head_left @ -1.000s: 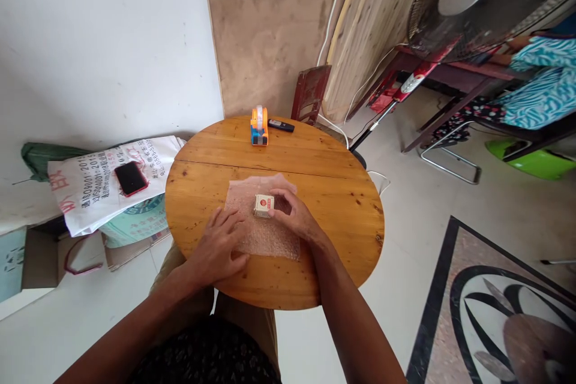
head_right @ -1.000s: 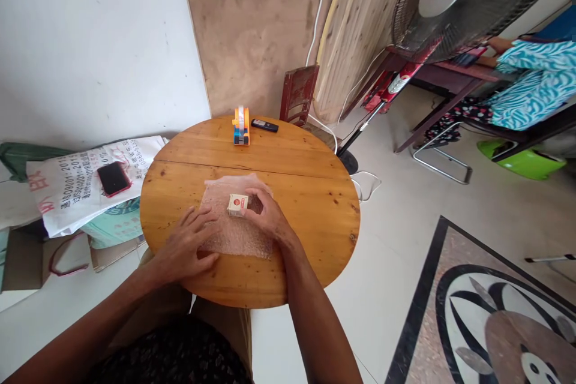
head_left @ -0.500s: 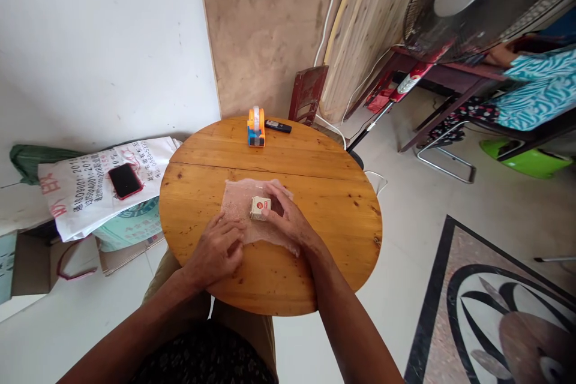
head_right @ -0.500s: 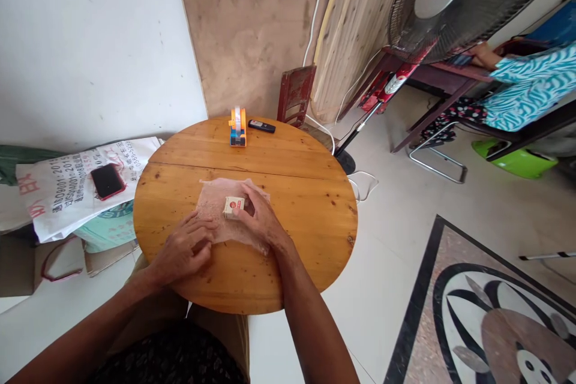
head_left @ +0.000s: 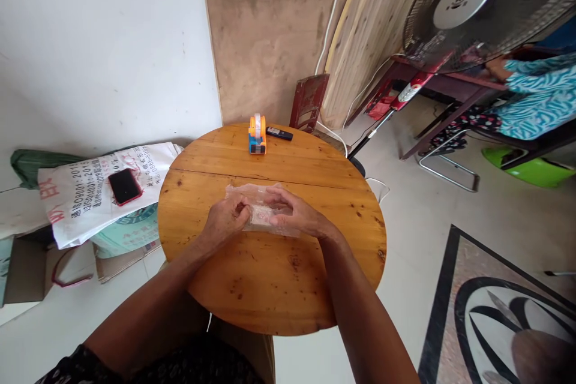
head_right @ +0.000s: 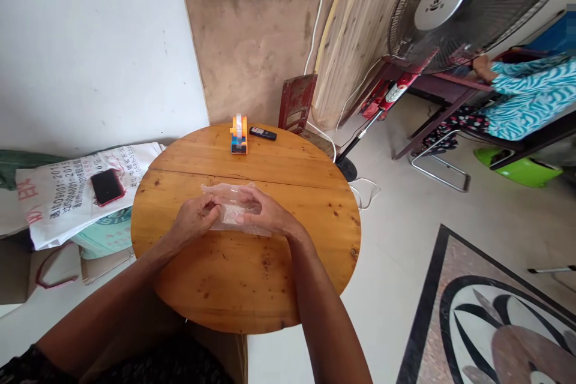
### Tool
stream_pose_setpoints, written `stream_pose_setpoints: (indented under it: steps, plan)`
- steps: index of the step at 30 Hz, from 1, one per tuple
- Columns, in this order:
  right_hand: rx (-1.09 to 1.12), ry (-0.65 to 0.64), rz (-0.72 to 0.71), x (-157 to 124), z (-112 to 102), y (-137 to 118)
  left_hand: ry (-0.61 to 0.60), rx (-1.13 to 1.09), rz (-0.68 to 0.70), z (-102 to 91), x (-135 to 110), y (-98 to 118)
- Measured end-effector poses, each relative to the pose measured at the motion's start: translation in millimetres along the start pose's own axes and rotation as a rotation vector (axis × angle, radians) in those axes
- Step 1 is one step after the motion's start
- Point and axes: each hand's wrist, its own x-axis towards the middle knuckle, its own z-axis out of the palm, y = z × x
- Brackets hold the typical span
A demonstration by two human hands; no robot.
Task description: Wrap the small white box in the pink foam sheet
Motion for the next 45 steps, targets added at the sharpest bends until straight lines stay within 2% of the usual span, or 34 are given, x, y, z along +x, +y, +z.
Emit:
stream_pose_setpoints:
  steps: [4,11,17,23,33,40,45]
  plan:
    - [-0.021,0.077,-0.037,10,-3,9,-0.027,-0.106,-0.062,4.9,6,-3]
    - [0.052,0.053,-0.06,10,-1,20,-0.12,-0.367,-0.138,3.8,3,-9]
    - [0.074,0.16,-0.018,9,9,26,-0.205,-0.335,-0.163,1.6,4,-17]
    - [0.116,0.192,0.003,10,13,26,-0.188,-0.446,-0.065,5.9,2,-17]
    - [0.083,0.214,0.01,6,16,20,-0.167,-0.528,-0.127,7.7,5,-13]
    - [0.064,0.291,0.038,8,19,22,-0.169,-0.499,-0.134,9.8,6,-18]
    - [0.034,0.28,0.013,8,20,24,-0.143,-0.456,-0.143,12.5,6,-21]
